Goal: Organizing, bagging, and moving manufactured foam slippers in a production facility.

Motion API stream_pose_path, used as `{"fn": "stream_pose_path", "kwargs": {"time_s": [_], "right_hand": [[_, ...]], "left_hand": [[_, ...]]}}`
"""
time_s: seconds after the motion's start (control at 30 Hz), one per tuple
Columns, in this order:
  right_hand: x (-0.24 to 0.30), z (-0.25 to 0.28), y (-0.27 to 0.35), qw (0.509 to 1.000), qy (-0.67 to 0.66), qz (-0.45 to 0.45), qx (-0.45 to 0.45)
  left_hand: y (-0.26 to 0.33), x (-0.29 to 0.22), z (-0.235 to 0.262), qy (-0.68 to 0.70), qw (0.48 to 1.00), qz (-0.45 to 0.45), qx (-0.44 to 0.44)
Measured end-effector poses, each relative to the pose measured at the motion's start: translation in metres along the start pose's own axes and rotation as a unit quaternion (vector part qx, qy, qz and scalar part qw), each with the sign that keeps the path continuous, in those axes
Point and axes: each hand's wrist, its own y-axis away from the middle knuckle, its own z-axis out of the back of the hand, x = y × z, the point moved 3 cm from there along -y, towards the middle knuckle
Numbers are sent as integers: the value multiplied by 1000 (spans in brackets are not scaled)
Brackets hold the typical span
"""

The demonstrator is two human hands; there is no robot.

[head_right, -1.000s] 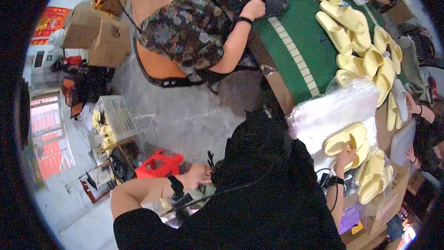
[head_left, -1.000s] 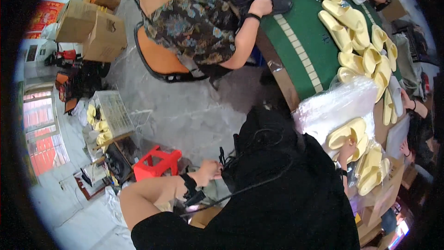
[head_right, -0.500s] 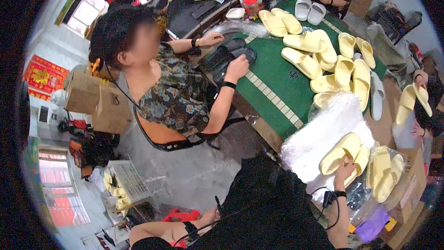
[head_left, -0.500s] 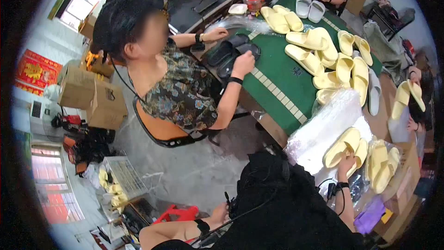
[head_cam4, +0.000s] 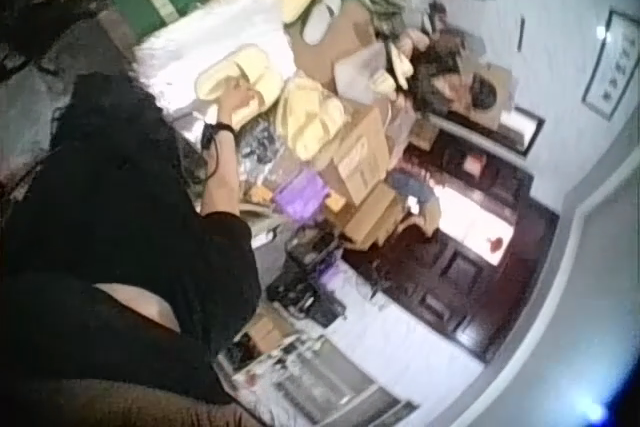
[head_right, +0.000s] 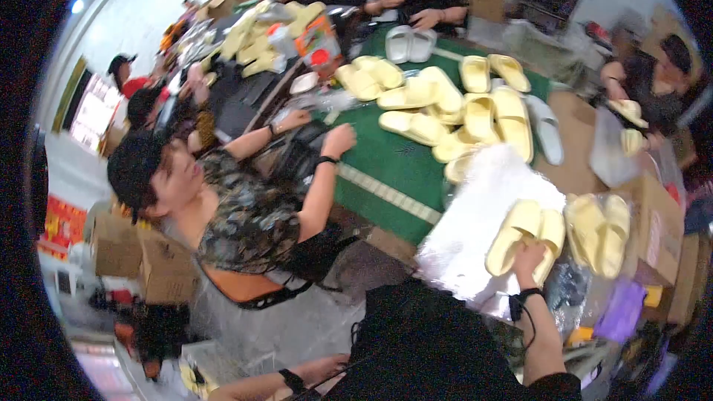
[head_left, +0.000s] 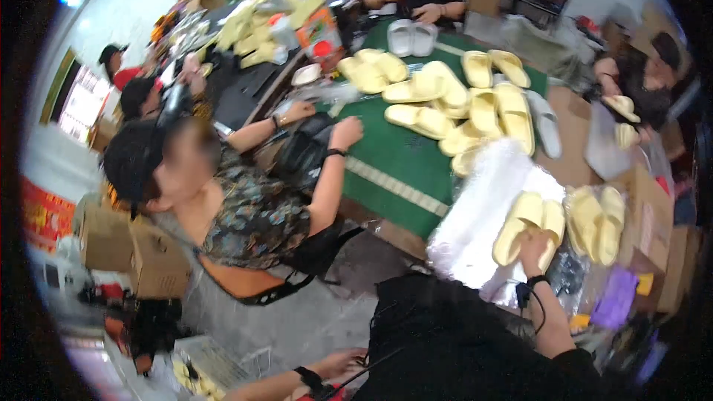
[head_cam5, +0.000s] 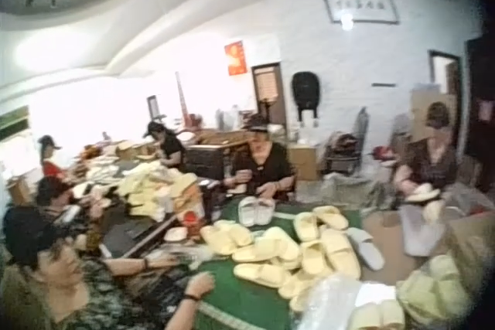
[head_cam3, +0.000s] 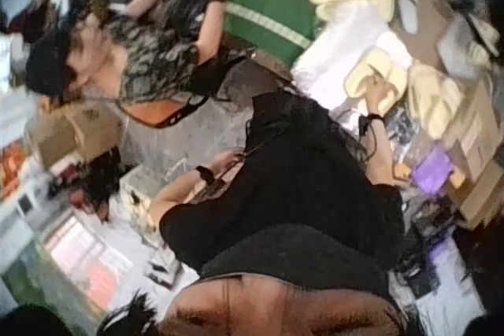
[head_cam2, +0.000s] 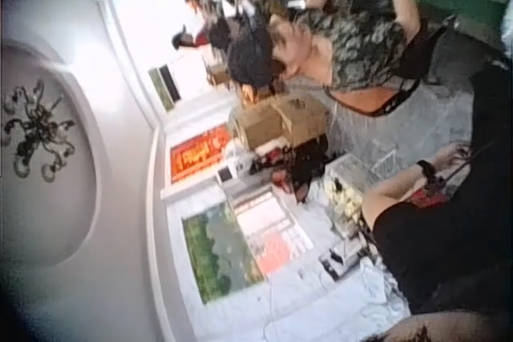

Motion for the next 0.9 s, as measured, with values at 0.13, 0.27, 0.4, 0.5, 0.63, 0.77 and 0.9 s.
{"fn": "stream_pose_path", "kwargs": {"time_s": [0.13,0.27,0.4,0.5,0.63,0.77,0.9], "right_hand": [[-1,3,3,998,31,16,-60],[9,5,5,995,35,26,-90],[20,5,6,994,-57,52,-83],[11,18,4,976,-27,179,-118],[-34,35,6,897,-430,-15,-105],[-45,65,31,882,-471,-8,-21],[-38,99,70,901,-339,-74,261]], "left_hand": [[36,-125,25,-12,902,-337,-269],[28,-252,-66,-289,720,-615,-145],[-12,-274,-217,-557,405,-725,16],[-54,-267,-303,-782,275,-557,48],[-107,-255,-317,-829,260,-496,4],[-154,-242,-295,-820,197,-533,-68],[-178,-240,-285,-780,204,-581,-108]]}}
